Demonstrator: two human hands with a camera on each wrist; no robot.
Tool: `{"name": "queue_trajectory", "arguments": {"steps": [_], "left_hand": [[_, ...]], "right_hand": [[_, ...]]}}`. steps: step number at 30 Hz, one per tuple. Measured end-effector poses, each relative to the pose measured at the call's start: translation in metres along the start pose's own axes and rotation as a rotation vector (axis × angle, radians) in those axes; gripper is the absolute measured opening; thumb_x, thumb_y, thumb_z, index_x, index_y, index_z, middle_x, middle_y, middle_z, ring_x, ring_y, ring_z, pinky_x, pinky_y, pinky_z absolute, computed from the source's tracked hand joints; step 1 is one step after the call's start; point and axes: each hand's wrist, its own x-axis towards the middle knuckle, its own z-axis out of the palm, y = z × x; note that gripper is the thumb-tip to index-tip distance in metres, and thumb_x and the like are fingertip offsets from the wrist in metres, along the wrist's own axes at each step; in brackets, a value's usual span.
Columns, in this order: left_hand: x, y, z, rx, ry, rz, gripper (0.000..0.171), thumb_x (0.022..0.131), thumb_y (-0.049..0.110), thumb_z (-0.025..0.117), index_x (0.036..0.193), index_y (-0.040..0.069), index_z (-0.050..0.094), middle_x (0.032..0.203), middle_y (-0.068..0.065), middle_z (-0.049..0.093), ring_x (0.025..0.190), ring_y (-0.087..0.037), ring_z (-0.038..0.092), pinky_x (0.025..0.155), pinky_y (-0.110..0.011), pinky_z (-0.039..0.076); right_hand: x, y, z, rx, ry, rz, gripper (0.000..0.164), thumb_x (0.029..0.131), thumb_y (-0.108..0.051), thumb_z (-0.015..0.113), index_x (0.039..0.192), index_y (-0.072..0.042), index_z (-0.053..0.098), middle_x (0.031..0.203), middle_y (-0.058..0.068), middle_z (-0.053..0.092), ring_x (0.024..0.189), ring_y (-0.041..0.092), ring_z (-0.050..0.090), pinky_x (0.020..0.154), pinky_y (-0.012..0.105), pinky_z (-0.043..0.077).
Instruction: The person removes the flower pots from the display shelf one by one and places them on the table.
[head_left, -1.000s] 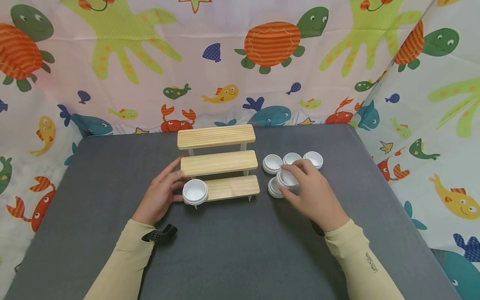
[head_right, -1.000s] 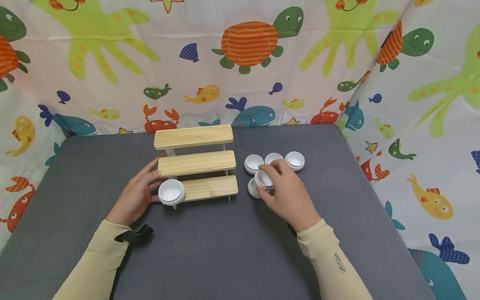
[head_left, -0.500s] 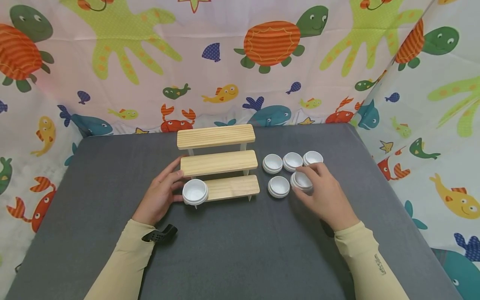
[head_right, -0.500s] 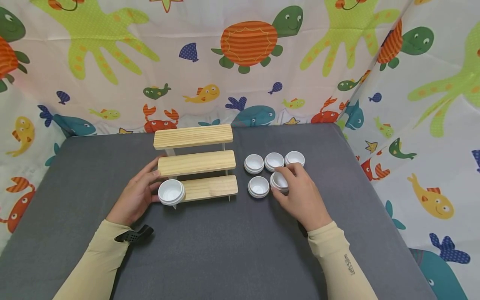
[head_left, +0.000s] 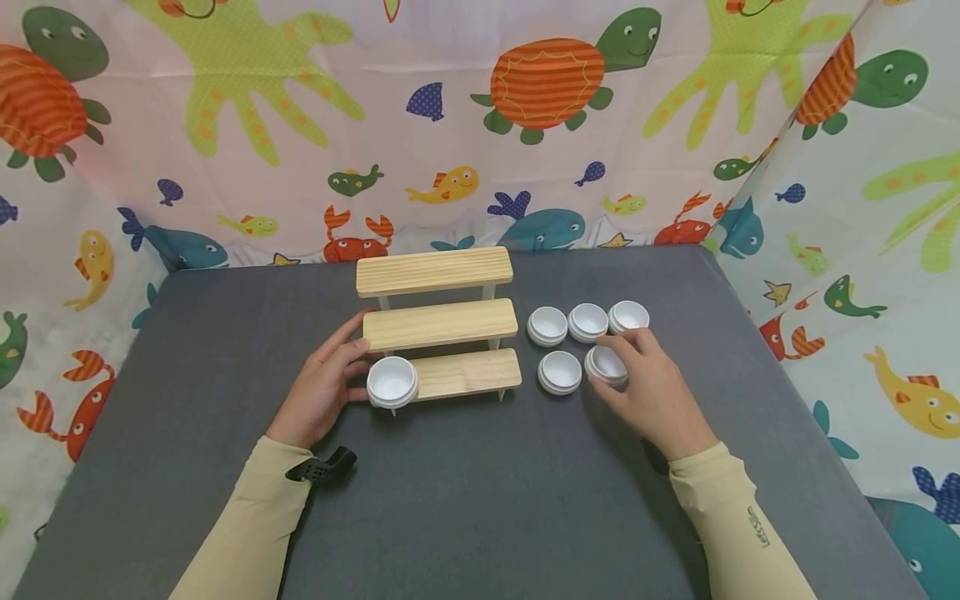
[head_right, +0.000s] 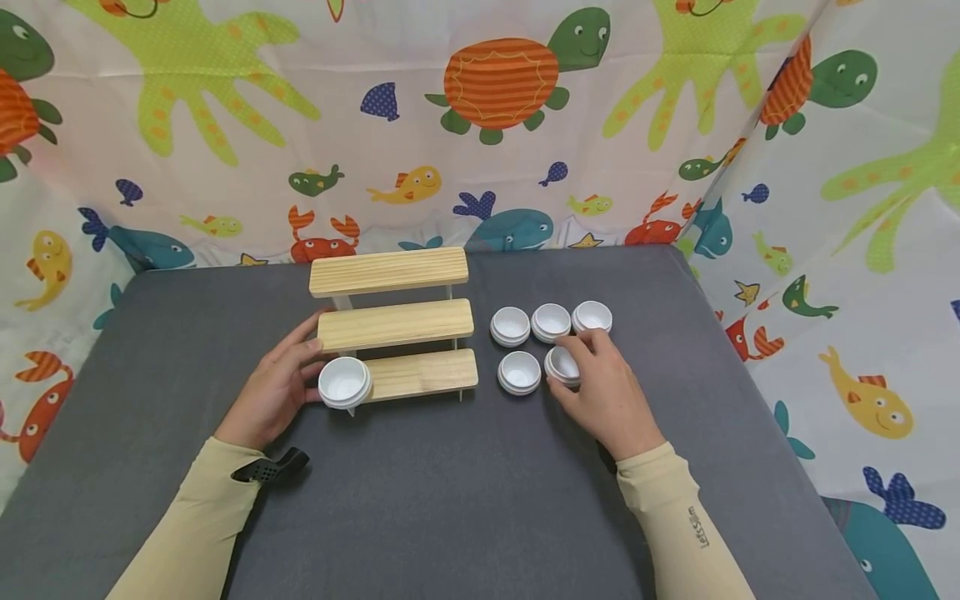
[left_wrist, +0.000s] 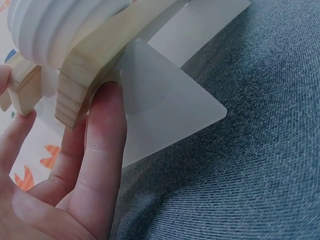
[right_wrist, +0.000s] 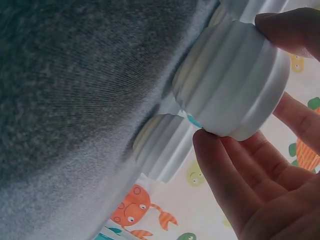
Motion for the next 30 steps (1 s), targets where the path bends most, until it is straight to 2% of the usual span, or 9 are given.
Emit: {"name": "queue_trajectory", "arguments": {"steps": [10,30], "left_hand": [[0.0002,0.0008,-0.0012,-0.018,-0.001,-0.001,0.060,0.113,0.044,0.055,0.169,0.042,0.034,0.150,-0.014,0.057,0.121,-0.018,0.070,0.084,-0.041,0.065],[0.0007,-0.0007,-0.0025,-0.033,-0.011,-0.002,0.061,0.112,0.044,0.056,0.169,0.041,0.034,0.152,-0.014,0.056,0.117,-0.018,0.071,0.083,-0.041,0.065]], "right_hand": [[0.0008,0.0042,0.0043,-0.005,0.000,-0.015,0.052,0.088,-0.017,0.087,0.137,-0.009,0.069,0.124,0.017,0.058,0.101,0.037,0.065,0.086,0.057,0.057],[0.0013,0.0082,0.0084,-0.008,-0.035,0.007,0.054,0.090,-0.019,0.087,0.140,-0.009,0.067,0.128,0.017,0.057,0.104,0.038,0.065,0.088,0.059,0.056]]}}
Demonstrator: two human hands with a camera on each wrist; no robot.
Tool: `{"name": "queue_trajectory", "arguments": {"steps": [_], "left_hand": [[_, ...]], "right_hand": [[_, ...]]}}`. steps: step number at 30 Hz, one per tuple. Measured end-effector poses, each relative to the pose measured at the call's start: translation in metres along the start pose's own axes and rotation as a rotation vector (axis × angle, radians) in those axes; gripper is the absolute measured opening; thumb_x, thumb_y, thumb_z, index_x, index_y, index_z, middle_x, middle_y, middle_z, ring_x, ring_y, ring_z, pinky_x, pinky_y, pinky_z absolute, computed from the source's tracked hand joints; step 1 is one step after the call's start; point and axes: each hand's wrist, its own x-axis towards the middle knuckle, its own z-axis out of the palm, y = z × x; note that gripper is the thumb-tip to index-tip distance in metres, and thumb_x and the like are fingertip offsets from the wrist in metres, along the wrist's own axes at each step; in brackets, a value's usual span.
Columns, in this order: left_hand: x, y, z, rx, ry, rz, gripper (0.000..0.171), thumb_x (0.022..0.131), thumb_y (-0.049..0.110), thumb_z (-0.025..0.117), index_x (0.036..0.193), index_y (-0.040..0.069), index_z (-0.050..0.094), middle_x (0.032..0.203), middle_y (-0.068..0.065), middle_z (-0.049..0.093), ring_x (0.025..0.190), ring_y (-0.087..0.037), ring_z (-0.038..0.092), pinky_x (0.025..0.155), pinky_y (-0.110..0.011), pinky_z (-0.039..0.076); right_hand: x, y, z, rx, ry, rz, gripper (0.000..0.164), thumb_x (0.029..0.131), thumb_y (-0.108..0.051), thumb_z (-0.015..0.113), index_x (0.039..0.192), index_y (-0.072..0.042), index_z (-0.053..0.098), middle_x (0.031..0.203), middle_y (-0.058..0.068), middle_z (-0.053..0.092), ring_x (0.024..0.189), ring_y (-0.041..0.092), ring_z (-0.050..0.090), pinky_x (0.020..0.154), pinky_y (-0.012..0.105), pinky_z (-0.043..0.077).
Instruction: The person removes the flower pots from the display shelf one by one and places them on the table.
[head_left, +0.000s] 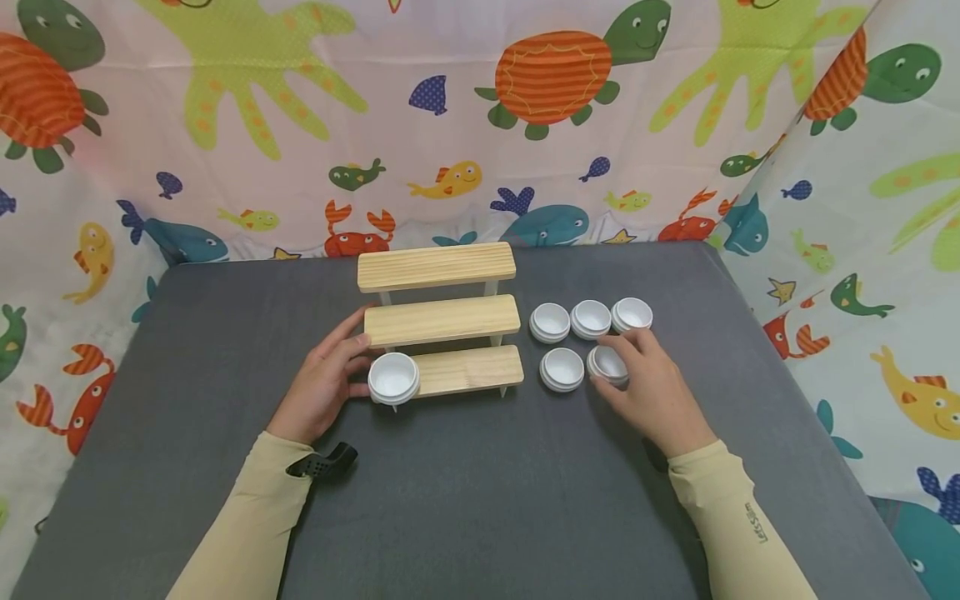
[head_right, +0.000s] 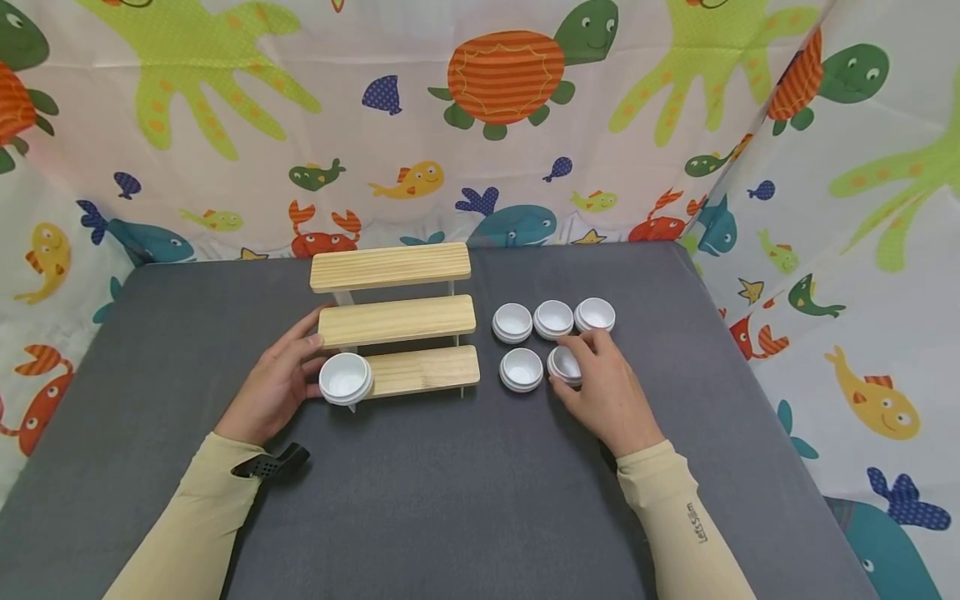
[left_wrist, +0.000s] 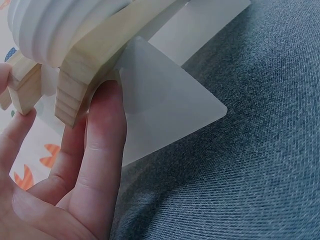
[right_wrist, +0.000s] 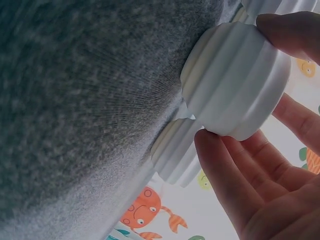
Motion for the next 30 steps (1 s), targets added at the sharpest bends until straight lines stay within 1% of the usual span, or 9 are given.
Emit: {"name": "queue_trajectory", "arguments": {"steps": [5,11,15,17,19,23,27,30], "left_hand": [[0.001,0.000,-0.001,0.004,0.005,-0.006,0.063,0.112,0.046,0.057,0.170,0.040,0.032,0.154,-0.015,0.054,0.117,-0.018,0.071,0.083,-0.041,0.065],[0.001,0.000,0.000,-0.001,-0.001,-0.008,0.062,0.112,0.045,0.057,0.169,0.041,0.034,0.151,-0.014,0.056,0.116,-0.018,0.071,0.083,-0.041,0.065],[0.002,-0.001,0.000,-0.003,-0.006,-0.008,0.061,0.112,0.045,0.057,0.169,0.040,0.034,0.149,-0.014,0.057,0.115,-0.018,0.071,0.083,-0.041,0.065],[0.002,-0.001,-0.001,-0.004,-0.003,-0.004,0.062,0.112,0.045,0.057,0.169,0.040,0.034,0.147,-0.014,0.058,0.113,-0.018,0.071,0.082,-0.041,0.065],[0.003,-0.001,-0.002,-0.005,-0.001,0.001,0.062,0.112,0.045,0.057,0.169,0.040,0.034,0.146,-0.014,0.059,0.112,-0.018,0.071,0.081,-0.041,0.065],[0.003,-0.002,-0.003,-0.009,-0.007,0.008,0.061,0.112,0.044,0.057,0.169,0.040,0.035,0.146,-0.013,0.058,0.114,-0.018,0.072,0.082,-0.042,0.065],[0.002,-0.002,-0.003,0.001,-0.011,0.010,0.060,0.112,0.045,0.056,0.169,0.042,0.035,0.151,-0.014,0.056,0.117,-0.018,0.071,0.083,-0.041,0.065],[0.002,-0.003,-0.003,0.005,-0.007,0.013,0.060,0.113,0.044,0.055,0.169,0.042,0.035,0.153,-0.016,0.055,0.117,-0.019,0.071,0.083,-0.040,0.065]], "right_hand": [[0.000,0.000,0.001,0.008,0.014,-0.003,0.053,0.090,-0.019,0.087,0.139,-0.009,0.068,0.127,0.016,0.058,0.102,0.037,0.065,0.086,0.058,0.056],[-0.002,-0.002,-0.001,0.004,0.014,0.010,0.053,0.090,-0.020,0.086,0.139,-0.009,0.069,0.130,0.017,0.058,0.107,0.038,0.065,0.090,0.060,0.056],[-0.001,-0.011,-0.004,-0.024,0.071,-0.024,0.051,0.090,-0.021,0.083,0.138,-0.010,0.069,0.132,0.017,0.060,0.112,0.038,0.064,0.089,0.061,0.057],[0.004,-0.023,-0.006,-0.032,0.109,-0.053,0.051,0.091,-0.024,0.082,0.138,-0.010,0.069,0.132,0.017,0.061,0.112,0.037,0.064,0.089,0.060,0.058],[0.010,-0.039,-0.007,-0.031,0.152,-0.102,0.050,0.091,-0.026,0.081,0.137,-0.009,0.069,0.131,0.016,0.063,0.112,0.035,0.064,0.088,0.058,0.060],[0.022,-0.079,-0.005,-0.007,0.208,-0.245,0.051,0.093,-0.031,0.082,0.136,-0.007,0.070,0.128,0.015,0.066,0.112,0.032,0.066,0.089,0.052,0.062],[0.031,-0.117,0.005,0.041,0.215,-0.383,0.052,0.094,-0.035,0.082,0.136,-0.007,0.070,0.126,0.013,0.067,0.112,0.029,0.066,0.091,0.047,0.061],[0.035,-0.143,0.013,0.081,0.189,-0.443,0.051,0.096,-0.037,0.080,0.137,-0.009,0.069,0.127,0.011,0.067,0.113,0.027,0.066,0.092,0.044,0.060]]}}
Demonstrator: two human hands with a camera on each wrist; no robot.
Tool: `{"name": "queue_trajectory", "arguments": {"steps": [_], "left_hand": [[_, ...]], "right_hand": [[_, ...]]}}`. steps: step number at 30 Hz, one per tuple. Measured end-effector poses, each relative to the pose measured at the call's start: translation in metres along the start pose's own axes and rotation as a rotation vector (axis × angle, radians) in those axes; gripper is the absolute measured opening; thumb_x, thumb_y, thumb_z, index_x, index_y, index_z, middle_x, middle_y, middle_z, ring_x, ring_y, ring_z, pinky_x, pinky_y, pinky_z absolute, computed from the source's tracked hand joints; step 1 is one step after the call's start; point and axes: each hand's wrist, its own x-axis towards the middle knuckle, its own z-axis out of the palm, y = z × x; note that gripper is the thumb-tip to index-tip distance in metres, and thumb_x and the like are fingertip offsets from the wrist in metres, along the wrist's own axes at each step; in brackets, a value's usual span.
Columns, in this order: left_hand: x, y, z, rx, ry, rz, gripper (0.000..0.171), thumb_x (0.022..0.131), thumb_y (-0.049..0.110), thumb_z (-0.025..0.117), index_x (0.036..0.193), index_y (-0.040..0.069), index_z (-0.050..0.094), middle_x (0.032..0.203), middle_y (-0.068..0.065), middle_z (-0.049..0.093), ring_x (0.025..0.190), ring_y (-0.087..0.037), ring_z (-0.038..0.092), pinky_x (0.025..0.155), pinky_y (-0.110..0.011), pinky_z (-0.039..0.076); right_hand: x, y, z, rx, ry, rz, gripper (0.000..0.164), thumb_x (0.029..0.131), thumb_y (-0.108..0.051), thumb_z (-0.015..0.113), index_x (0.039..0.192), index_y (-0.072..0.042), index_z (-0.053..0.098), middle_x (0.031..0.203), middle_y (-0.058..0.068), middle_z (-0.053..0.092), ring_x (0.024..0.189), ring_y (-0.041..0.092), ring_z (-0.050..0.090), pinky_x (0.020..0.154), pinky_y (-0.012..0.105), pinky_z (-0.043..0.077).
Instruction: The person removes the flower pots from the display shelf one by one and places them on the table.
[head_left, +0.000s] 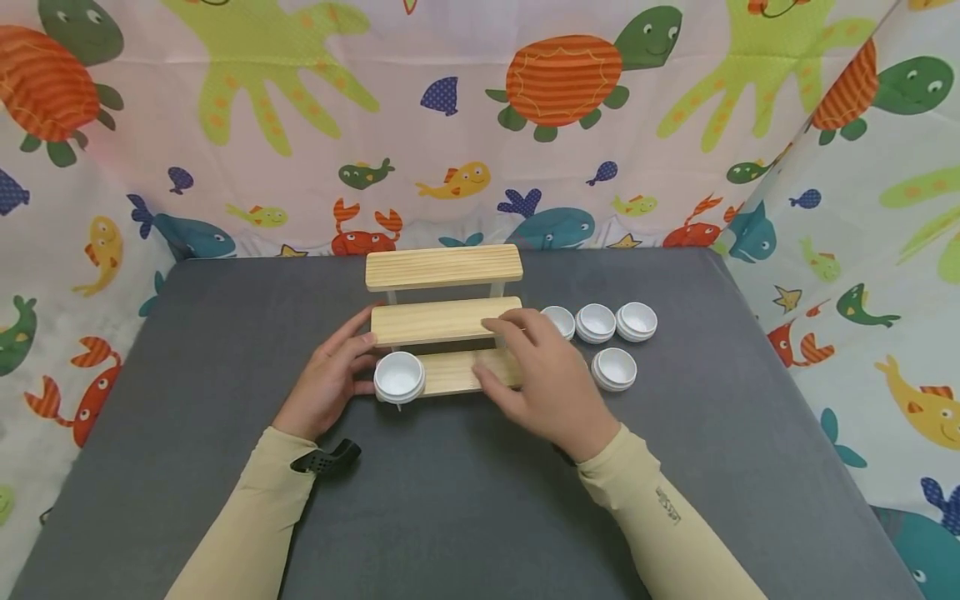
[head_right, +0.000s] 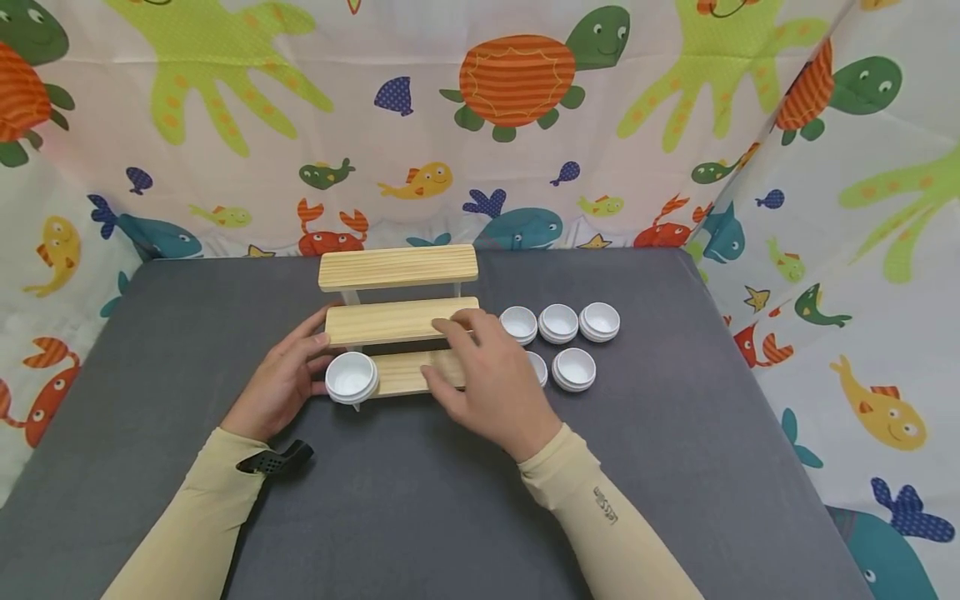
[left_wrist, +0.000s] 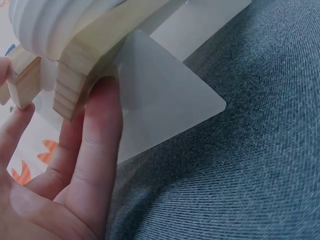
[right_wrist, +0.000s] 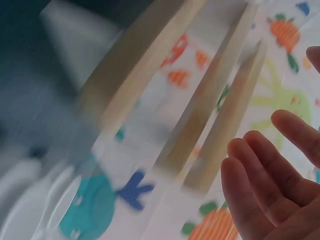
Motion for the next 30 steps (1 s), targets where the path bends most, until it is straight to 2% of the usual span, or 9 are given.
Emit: {"name": "queue_trajectory", "arguments": {"steps": [6,11,22,30], "left_hand": [[0.001,-0.002,0.000,-0.010,-0.001,0.015,0.058,0.114,0.042,0.054,0.169,0.040,0.035,0.145,-0.012,0.060,0.114,-0.019,0.070,0.082,-0.040,0.064],[0.000,-0.003,-0.001,-0.004,-0.018,0.028,0.060,0.114,0.045,0.052,0.170,0.039,0.032,0.147,-0.009,0.058,0.117,-0.019,0.070,0.083,-0.040,0.064],[0.001,-0.003,0.000,0.007,-0.026,0.031,0.058,0.113,0.047,0.054,0.168,0.043,0.035,0.151,-0.009,0.059,0.122,-0.019,0.069,0.086,-0.041,0.064],[0.000,-0.003,-0.001,-0.015,-0.022,0.024,0.060,0.114,0.047,0.053,0.169,0.041,0.033,0.155,-0.012,0.055,0.120,-0.020,0.069,0.087,-0.041,0.064]], "right_hand": [[0.015,-0.038,0.022,0.037,-0.076,-0.053,0.056,0.096,-0.046,0.080,0.140,-0.013,0.068,0.129,0.006,0.066,0.113,0.020,0.065,0.091,0.038,0.060],[0.022,-0.056,0.037,0.046,-0.115,-0.071,0.060,0.095,-0.050,0.081,0.142,-0.015,0.067,0.128,0.005,0.065,0.113,0.017,0.064,0.091,0.034,0.060],[0.024,-0.064,0.054,0.048,-0.137,-0.076,0.062,0.095,-0.049,0.080,0.145,-0.016,0.064,0.130,0.005,0.064,0.113,0.017,0.063,0.093,0.034,0.060],[0.024,-0.065,0.064,0.058,-0.157,-0.082,0.063,0.096,-0.047,0.081,0.147,-0.014,0.062,0.129,0.005,0.063,0.107,0.016,0.063,0.090,0.034,0.059]]}}
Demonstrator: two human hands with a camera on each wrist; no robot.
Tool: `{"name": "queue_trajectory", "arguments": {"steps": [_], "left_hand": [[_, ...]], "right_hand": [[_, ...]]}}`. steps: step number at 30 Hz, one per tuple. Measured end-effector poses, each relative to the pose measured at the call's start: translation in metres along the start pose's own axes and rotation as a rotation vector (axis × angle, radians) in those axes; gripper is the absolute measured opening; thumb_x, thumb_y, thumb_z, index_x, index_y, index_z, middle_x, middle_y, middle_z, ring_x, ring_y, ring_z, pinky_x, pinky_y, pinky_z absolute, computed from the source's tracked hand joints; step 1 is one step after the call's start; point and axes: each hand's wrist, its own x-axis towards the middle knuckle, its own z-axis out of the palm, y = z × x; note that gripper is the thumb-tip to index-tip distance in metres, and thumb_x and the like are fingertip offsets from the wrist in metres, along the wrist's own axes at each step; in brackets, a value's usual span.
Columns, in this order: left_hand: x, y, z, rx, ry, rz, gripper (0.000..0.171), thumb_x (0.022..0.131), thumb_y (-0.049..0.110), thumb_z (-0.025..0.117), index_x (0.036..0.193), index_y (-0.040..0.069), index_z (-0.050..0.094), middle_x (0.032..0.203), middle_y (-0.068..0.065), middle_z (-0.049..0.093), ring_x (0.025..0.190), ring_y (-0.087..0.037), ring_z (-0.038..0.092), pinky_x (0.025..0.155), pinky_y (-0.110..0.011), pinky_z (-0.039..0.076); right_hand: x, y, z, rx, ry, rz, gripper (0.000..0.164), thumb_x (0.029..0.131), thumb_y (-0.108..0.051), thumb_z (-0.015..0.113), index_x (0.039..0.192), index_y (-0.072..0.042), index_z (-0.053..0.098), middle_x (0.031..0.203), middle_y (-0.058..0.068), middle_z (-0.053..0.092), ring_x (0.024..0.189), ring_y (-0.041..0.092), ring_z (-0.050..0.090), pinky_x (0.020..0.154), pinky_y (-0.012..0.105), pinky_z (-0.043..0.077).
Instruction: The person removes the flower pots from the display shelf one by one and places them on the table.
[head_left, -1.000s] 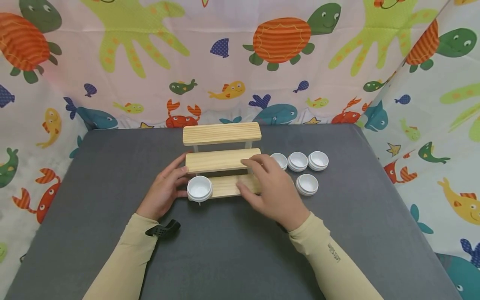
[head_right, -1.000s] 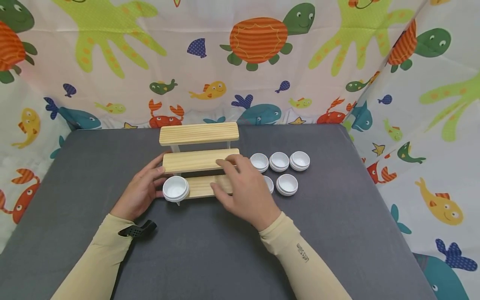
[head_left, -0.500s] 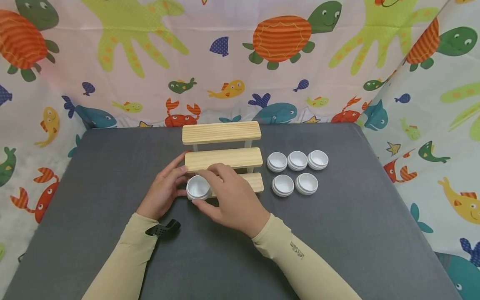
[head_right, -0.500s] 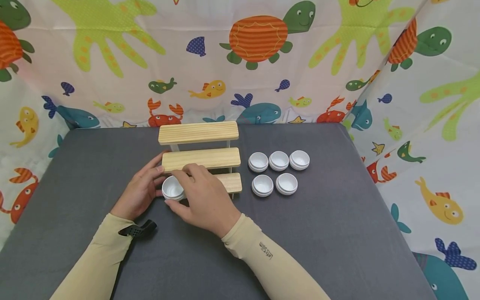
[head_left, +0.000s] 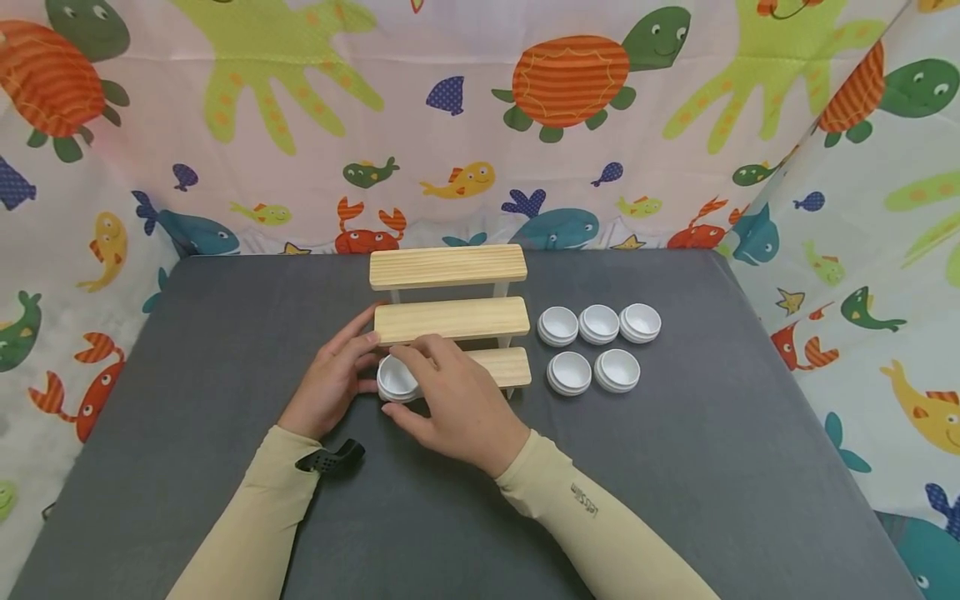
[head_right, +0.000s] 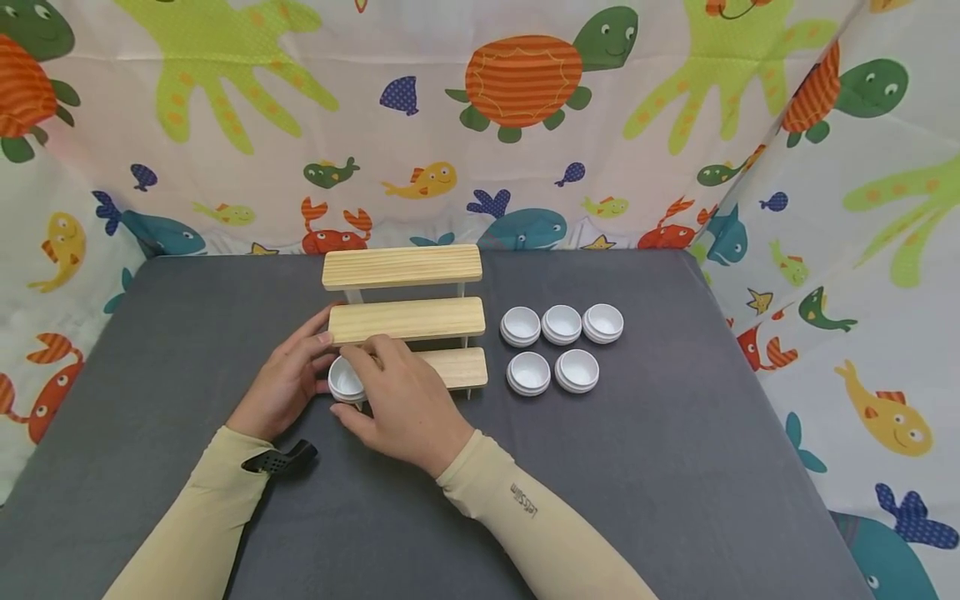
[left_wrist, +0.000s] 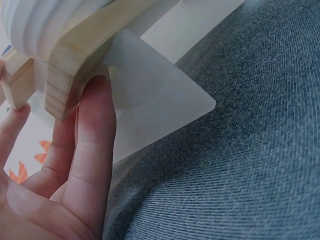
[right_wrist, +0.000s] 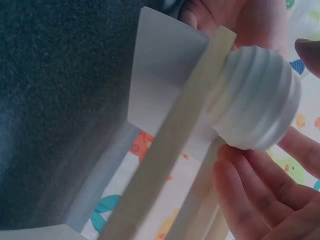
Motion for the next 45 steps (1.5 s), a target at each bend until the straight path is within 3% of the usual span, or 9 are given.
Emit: {"name": "queue_trajectory", "arguments": {"steps": [24,45], "left_hand": [[-0.0014,0.0006,0.0019,0.016,0.017,-0.022,0.059,0.113,0.048,0.054,0.168,0.042,0.035,0.156,-0.010,0.056,0.120,-0.020,0.069,0.085,-0.040,0.064],[-0.0012,0.0007,0.0021,-0.008,-0.010,0.019,0.059,0.115,0.045,0.051,0.170,0.038,0.032,0.150,-0.012,0.058,0.116,-0.020,0.071,0.083,-0.040,0.065]], "right_hand": [[-0.0029,0.0017,0.0044,0.071,-0.042,0.024,0.062,0.098,-0.036,0.080,0.152,-0.014,0.058,0.133,0.004,0.061,0.109,0.014,0.062,0.096,0.032,0.058],[-0.0028,0.0048,0.0006,0.055,-0.018,0.006,0.063,0.097,-0.034,0.081,0.152,-0.014,0.057,0.133,0.005,0.062,0.109,0.015,0.064,0.096,0.033,0.058]]}}
